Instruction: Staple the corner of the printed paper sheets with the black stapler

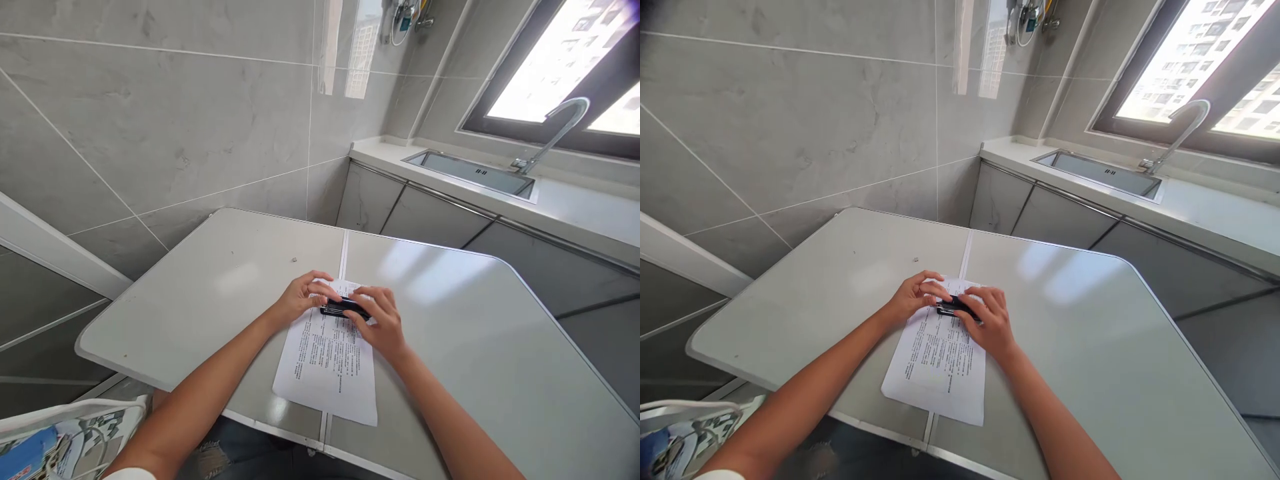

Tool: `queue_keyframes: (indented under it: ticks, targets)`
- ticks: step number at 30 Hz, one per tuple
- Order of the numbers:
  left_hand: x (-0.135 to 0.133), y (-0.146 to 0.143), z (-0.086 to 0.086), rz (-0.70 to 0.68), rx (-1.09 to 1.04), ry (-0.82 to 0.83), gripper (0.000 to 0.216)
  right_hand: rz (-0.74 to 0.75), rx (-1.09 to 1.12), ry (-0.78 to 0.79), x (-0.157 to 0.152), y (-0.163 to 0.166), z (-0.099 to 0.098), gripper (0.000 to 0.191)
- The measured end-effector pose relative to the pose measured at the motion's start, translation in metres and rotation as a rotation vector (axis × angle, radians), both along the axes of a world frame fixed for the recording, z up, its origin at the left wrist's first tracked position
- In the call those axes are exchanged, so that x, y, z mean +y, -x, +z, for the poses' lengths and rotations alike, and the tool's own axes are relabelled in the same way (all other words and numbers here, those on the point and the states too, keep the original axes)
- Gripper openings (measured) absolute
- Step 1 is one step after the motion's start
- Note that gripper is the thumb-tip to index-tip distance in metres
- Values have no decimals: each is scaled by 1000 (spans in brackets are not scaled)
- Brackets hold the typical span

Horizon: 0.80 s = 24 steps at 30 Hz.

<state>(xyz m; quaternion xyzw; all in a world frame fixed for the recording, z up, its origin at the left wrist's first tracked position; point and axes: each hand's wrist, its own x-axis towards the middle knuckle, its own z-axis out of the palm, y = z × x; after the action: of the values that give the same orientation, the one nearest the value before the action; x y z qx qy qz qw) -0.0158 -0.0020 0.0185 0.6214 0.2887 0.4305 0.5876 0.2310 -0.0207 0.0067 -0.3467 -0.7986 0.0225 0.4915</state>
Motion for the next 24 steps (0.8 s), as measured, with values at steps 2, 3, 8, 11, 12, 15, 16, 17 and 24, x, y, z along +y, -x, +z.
queue_keyframes:
  ticks: [2, 3, 8, 11, 12, 15, 16, 17, 24]
  targets:
    - [-7, -4, 2, -62, 105, -98, 42, 60, -67, -145, -10, 12, 3, 35]
    - [-9, -6, 2, -79, 156, -144, 37, 94, -98, -191, -14, 17, 4, 39]
    - [-13, -8, 3, -115, 283, -238, 26, 165, -93, -290, -24, 30, 1, 50]
    - [-14, -9, 5, -131, 271, -251, 28, 175, -61, -312, -26, 30, 1, 53]
    - [-15, -10, 6, -138, 261, -256, 29, 169, -51, -314, -26, 29, 2, 53]
    - [-15, -10, 7, -118, 233, -284, 38, 142, -15, -277, -22, 23, 3, 47]
    - [-13, -9, 6, -63, 229, -293, 37, 112, 23, -245, -17, 17, 3, 41]
    - [-10, -6, 4, 25, 238, -304, 33, 59, 73, -198, -10, 9, 2, 33]
    - [42, 46, -30, 626, 893, -521, 27, -484, 124, 437, 53, -87, -24, 25]
